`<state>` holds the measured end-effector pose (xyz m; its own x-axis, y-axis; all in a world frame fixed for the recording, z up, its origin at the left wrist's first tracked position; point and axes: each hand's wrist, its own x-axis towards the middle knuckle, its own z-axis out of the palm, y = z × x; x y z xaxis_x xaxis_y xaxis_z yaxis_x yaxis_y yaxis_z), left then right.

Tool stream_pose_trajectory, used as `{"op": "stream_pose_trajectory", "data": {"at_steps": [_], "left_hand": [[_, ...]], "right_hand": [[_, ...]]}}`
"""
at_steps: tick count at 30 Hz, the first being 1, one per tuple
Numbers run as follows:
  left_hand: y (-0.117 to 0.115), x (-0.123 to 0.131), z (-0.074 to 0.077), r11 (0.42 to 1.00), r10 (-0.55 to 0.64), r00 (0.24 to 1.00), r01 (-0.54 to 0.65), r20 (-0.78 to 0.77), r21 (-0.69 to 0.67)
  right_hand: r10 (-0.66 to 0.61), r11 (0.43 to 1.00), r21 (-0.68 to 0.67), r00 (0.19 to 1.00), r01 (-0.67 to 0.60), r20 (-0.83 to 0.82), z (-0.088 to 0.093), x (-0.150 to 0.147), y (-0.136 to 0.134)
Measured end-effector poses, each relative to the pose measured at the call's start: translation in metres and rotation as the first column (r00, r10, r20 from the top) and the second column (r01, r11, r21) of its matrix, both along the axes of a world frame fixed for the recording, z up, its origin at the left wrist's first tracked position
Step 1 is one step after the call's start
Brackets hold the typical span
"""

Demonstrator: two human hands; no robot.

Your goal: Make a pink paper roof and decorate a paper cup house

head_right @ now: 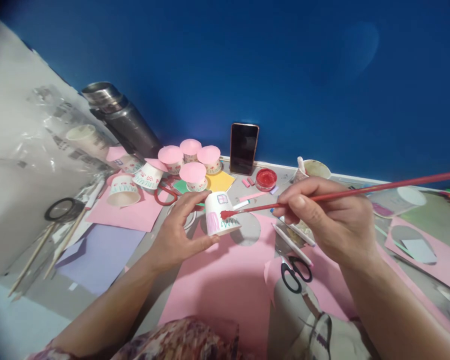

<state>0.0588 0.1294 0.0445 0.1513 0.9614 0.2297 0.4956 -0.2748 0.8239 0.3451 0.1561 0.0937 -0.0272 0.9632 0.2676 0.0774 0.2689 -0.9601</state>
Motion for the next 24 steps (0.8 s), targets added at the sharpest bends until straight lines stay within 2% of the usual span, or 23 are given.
{"op": "stream_pose_trajectory", "data": {"at_steps": [3, 12, 20, 24], "left_hand": [[-0.0004, 0.0006, 0.0010, 1.000, -0.008, 1.000, 0.008, -0.006, 0.001], [-0.0015, 0.0020, 0.0025, 0.999, -0.025, 0.998, 0.026, -0.051, 0.020], [-0.0022, 0.0022, 0.0031, 0.999, -0.017, 0.995, 0.022, -0.098, 0.043], [-0.0020, 0.0030, 0.0020, 0.998, -0.010, 0.995, 0.017, -0.102, 0.067]], "right_hand": [[0.011, 0.997, 0.078, 0.997, -0.017, 0.078, -0.0021, 0.0004, 0.0004], [0.134, 0.957, 0.229, 0.973, -0.176, 0.186, -0.0070, 0.0066, 0.0056], [0.154, 0.948, 0.240, 0.962, -0.207, 0.224, -0.0052, 0.0094, 0.0061], [0.122, 0.953, 0.244, 0.965, -0.179, 0.231, -0.0045, 0.0095, 0.0055]]}}
